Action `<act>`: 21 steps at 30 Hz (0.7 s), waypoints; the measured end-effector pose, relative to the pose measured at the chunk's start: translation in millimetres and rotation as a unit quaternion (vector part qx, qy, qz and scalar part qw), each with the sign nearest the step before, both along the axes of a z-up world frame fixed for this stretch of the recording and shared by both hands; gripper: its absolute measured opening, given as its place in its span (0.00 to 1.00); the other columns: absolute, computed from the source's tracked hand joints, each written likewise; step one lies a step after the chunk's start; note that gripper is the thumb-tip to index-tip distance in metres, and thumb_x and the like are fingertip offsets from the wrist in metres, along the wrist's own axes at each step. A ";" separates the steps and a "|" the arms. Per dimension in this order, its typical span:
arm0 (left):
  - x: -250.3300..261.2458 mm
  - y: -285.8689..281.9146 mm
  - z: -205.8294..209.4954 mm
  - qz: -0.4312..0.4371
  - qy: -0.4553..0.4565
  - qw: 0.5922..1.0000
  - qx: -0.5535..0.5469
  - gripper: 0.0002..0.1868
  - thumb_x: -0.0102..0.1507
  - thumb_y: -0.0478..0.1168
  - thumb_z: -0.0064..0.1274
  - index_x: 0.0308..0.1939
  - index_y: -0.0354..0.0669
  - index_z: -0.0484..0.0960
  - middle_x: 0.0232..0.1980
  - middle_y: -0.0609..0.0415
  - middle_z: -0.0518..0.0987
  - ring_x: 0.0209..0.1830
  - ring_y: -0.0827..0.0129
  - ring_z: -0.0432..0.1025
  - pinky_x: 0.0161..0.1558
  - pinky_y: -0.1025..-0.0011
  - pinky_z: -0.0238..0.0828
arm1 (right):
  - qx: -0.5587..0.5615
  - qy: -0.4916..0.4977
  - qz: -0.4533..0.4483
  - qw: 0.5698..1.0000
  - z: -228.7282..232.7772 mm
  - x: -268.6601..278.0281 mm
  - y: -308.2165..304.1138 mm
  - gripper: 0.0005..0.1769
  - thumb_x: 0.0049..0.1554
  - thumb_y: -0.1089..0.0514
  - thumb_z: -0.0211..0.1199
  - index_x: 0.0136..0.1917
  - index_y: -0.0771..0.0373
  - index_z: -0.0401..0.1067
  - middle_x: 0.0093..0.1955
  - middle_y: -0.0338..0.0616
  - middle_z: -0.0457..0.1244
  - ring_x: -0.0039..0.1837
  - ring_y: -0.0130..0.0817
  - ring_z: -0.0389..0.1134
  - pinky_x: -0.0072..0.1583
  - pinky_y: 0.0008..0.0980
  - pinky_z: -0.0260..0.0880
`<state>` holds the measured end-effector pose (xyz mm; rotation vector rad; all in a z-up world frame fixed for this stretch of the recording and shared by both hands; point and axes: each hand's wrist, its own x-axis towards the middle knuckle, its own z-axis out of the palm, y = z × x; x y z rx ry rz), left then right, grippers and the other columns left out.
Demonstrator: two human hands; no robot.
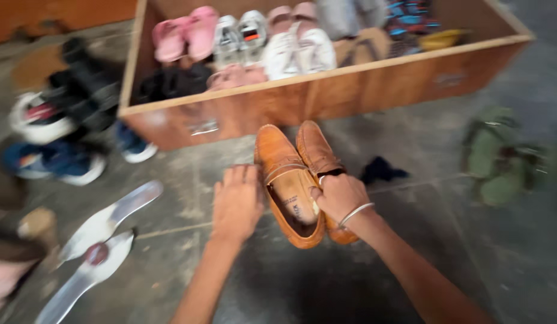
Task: The person scrubs a pair of brown leather loafers with a brush, cleaning the uppers and soles. They then switch to a pair of blue sneakers and scrub the uppers and soles with the same brush.
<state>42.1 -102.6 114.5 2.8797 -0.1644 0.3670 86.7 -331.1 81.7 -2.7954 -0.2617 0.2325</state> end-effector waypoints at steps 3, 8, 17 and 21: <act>15.9 -14.0 7.4 -0.048 0.026 0.998 0.028 0.29 0.54 0.38 0.54 0.61 0.43 0.73 0.66 0.48 0.70 0.67 0.54 0.62 0.59 0.51 0.63 | -0.018 -0.049 -0.040 0.998 14.5 2.4 -52.7 0.22 0.56 0.41 0.59 0.38 0.62 0.79 0.39 0.57 0.70 0.46 0.57 0.72 0.52 0.53 0.72; 40.1 -40.7 10.2 -0.080 0.059 0.991 0.093 0.27 0.58 0.38 0.52 0.63 0.47 0.72 0.73 0.50 0.64 0.76 0.57 0.53 0.66 0.48 0.58 | -0.068 -0.090 -0.145 0.983 9.2 23.7 -139.9 0.20 0.55 0.43 0.60 0.41 0.62 0.79 0.41 0.60 0.70 0.47 0.60 0.72 0.52 0.56 0.71; 52.8 -62.7 8.1 -0.125 0.105 0.975 0.150 0.24 0.59 0.40 0.50 0.60 0.44 0.72 0.75 0.49 0.60 0.79 0.55 0.49 0.68 0.51 0.57 | -0.136 -0.158 -0.258 0.943 -60.6 103.6 -281.8 0.20 0.56 0.44 0.62 0.44 0.64 0.79 0.44 0.61 0.70 0.48 0.57 0.73 0.51 0.52 0.74; 49.1 -57.1 5.6 -0.119 0.117 0.977 0.136 0.27 0.59 0.39 0.50 0.63 0.45 0.70 0.76 0.49 0.58 0.79 0.55 0.47 0.67 0.49 0.56 | -0.174 -0.134 -0.286 0.933 -129.9 134.9 -328.2 0.19 0.58 0.44 0.60 0.49 0.62 0.78 0.47 0.59 0.71 0.50 0.54 0.74 0.50 0.49 0.74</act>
